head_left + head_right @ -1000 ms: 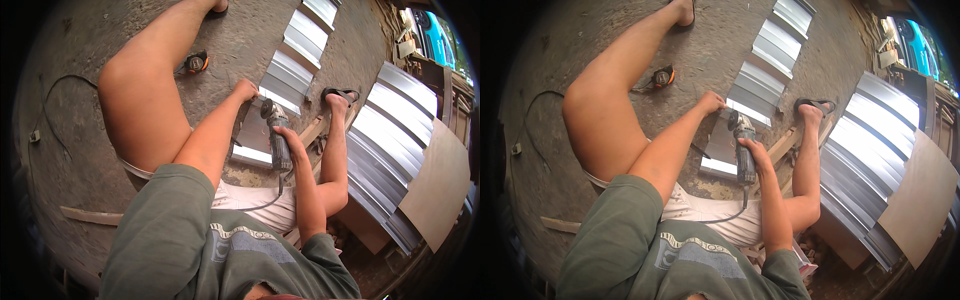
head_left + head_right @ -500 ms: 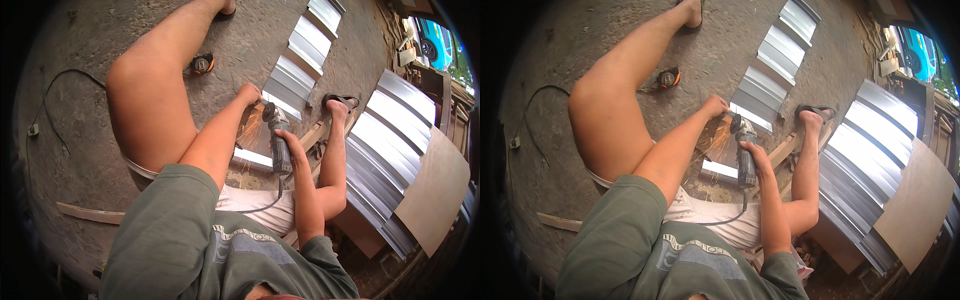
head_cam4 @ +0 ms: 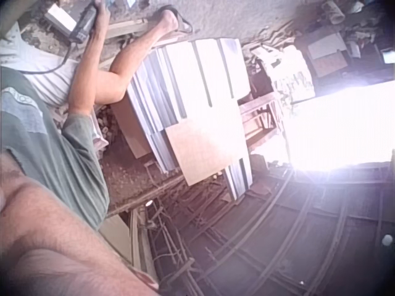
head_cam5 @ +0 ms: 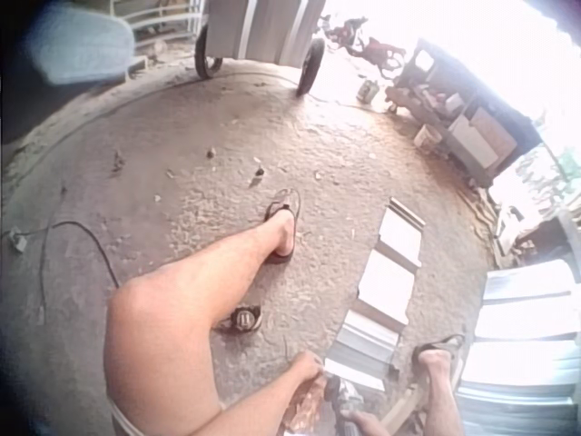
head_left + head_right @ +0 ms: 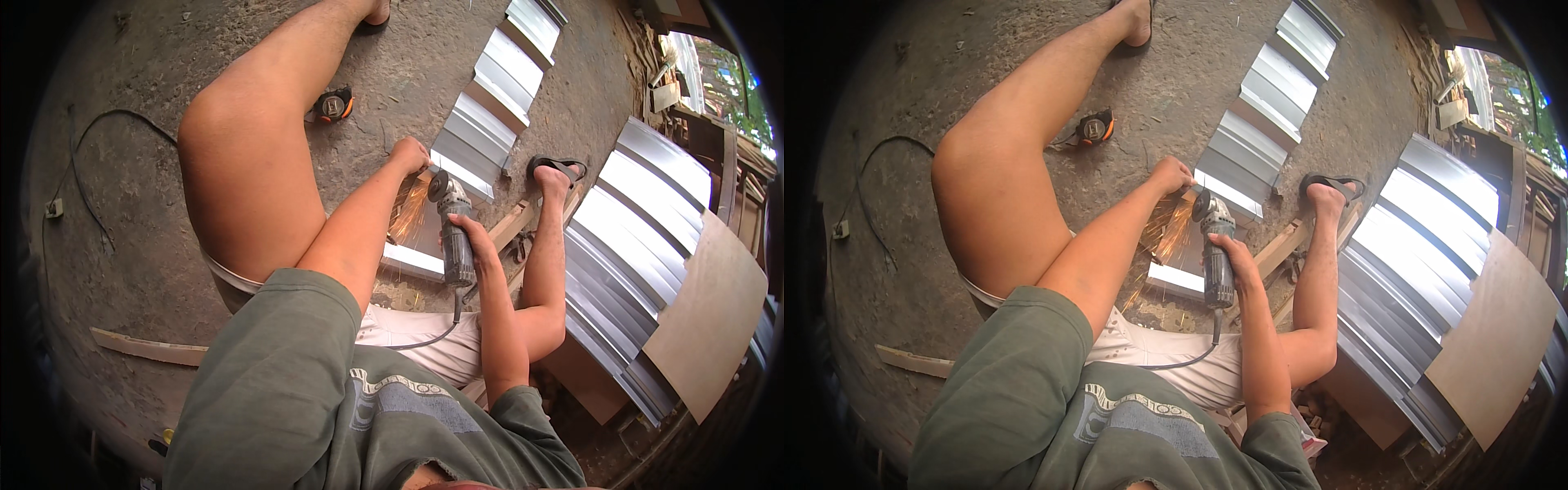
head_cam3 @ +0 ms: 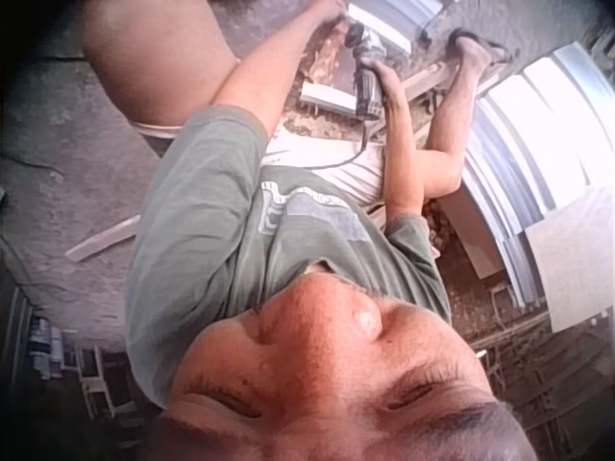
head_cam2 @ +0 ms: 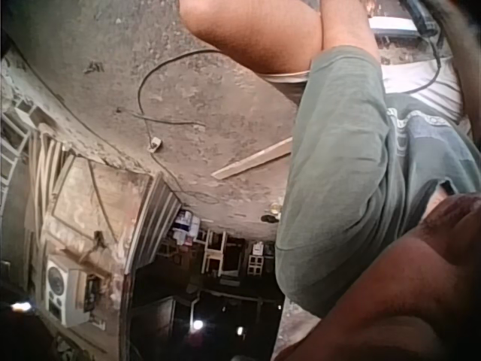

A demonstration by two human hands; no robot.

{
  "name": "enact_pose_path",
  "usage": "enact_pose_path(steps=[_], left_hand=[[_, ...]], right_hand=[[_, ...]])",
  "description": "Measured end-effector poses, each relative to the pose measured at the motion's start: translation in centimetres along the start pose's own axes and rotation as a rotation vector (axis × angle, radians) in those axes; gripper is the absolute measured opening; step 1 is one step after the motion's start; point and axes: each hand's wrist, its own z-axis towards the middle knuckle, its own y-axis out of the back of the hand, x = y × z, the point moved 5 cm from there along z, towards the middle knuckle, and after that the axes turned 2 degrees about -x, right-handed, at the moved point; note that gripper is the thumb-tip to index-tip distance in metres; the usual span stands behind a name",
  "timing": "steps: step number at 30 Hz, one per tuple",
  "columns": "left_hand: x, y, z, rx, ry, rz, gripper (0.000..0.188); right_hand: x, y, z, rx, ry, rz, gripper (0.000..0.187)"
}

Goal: The person uses a grinder to cut along a corrugated metal sheet, then uses a measuring tape and pen to mark a measurement on another section before cutting it with the grinder.

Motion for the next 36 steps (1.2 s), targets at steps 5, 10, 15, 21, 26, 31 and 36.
enact_pose_path(steps=[5, 10, 15, 21, 26, 31, 36], left_hand=[[0.08, -0.06, -0.08, -0.006, 0.024, -0.039, 0.010], [0.03, -0.09, -0.12, -0.018, 0.022, -0.023, 0.011], [0.24, -0.15, 0.04, -0.014, 0.020, -0.031, 0.011], [0.36, -0.30, 0.20, -0.008, 0.016, -0.022, 0.012], [0.15, -0.07, 0.09, -0.011, 0.006, 0.001, 0.012], [0.43, -0.17, 0.22, -0.027, 0.007, -0.033, 0.012], [0.25, -0.22, 0.02, -0.012, 0.029, -0.063, 0.013]], right_hand=[[-0.20, 0.03, 0.13, 0.005, -0.015, 0.004, 0.041], [-0.33, 0.06, 0.42, 0.004, -0.012, 0.013, 0.041], [-0.40, 0.04, 0.49, 0.021, -0.019, 0.008, 0.041], [-0.48, 0.06, 0.60, 0.020, -0.029, -0.004, 0.042], [-0.41, -0.40, 0.20, 0.009, -0.034, 0.015, 0.040], [-0.59, -0.24, 0.44, 0.014, -0.039, 0.014, 0.040], [-0.66, -0.12, 0.46, 0.020, -0.040, 0.011, 0.042]])
